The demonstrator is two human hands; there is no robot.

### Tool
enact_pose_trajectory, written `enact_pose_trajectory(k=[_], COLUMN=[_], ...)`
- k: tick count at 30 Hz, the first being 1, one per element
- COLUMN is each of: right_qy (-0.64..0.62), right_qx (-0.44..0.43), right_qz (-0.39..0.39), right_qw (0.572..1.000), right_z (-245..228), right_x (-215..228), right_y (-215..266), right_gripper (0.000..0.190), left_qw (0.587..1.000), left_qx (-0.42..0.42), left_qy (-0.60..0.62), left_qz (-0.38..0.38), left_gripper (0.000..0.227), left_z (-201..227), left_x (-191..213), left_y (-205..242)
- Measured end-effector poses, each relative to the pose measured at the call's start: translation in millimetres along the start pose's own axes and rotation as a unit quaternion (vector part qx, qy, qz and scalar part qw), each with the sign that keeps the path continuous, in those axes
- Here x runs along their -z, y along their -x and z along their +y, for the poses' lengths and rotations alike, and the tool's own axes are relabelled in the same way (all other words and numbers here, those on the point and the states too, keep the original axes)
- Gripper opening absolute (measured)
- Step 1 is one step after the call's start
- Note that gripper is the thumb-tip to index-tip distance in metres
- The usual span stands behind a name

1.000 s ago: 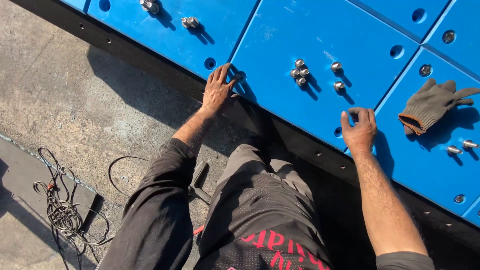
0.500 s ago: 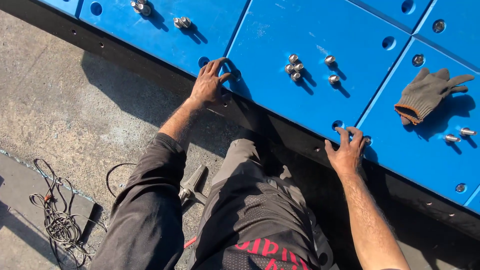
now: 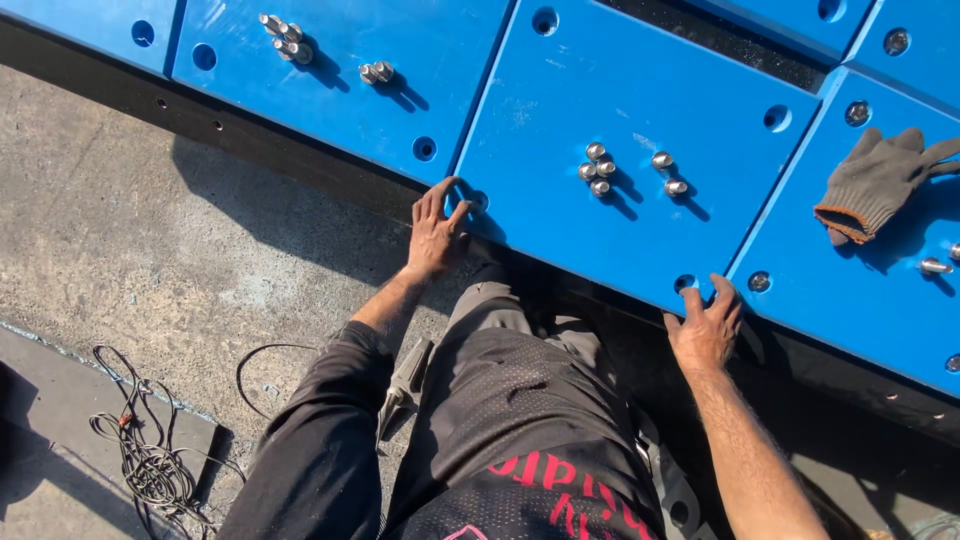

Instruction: The person picks up metal bolts one at a time from the surface of large blue panels and inserts each bolt into a countersunk hole, pressing it in by hand. They work across different panels, placing bolts into multiple holes in sequence.

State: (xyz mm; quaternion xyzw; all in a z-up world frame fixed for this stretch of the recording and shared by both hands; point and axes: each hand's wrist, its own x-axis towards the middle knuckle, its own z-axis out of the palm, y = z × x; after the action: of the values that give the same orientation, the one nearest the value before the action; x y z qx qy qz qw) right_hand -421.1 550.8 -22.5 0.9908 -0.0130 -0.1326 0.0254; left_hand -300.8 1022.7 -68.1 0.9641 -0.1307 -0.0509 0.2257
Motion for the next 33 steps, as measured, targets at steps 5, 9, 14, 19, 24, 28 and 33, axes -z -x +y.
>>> enact_pose_trajectory(k=[5, 9, 14, 19, 24, 28, 33], right_qy=[-0.09, -0.232, -0.228, -0.247, -0.202, -0.21, -0.168], right_qx=[-0.03, -0.067, -0.108, -0.166, -0.144, -0.156, -0.144], right_qz=[0.024, 0.073, 0.075, 0.048, 0.014, -0.016, -0.048], right_qw=[0.995, 0.968, 0.965, 0.953, 0.969, 0.965, 0.974], right_z=[-20.7, -21.8, -22.7, -30.4, -28.8, -29.6, -28.1], right_x=[11.5, -0.9, -14.7, 0.5, 0.2, 3.3, 9.2], right_y=[18.2, 26.1, 24.7, 31.1, 30.1, 28.7, 31.2], right_gripper=[0.058, 0.05, 0.046, 0.041, 0.035, 0.035, 0.038], left_qw=[0.901, 0.595, 0.511, 0.49, 0.437, 0.377, 0.339], left_qx=[0.223, 0.424, 0.453, 0.442, 0.415, 0.384, 0.443], left_qy=[0.355, 0.681, 0.73, 0.751, 0.798, 0.842, 0.828], left_qz=[0.113, 0.052, 0.009, -0.009, 0.017, 0.045, 0.061], left_gripper=[0.061, 0.053, 0.052, 0.052, 0.039, 0.03, 0.02], left_z=[-7.6, -15.6, -23.2, -10.1, -24.6, -32.4, 13.6], left_x=[-45.3, -54.7, -67.0, -52.4, -76.6, -115.7, -43.0], left_y=[44.9, 34.6, 14.4, 24.5, 40.7, 56.1, 18.1])
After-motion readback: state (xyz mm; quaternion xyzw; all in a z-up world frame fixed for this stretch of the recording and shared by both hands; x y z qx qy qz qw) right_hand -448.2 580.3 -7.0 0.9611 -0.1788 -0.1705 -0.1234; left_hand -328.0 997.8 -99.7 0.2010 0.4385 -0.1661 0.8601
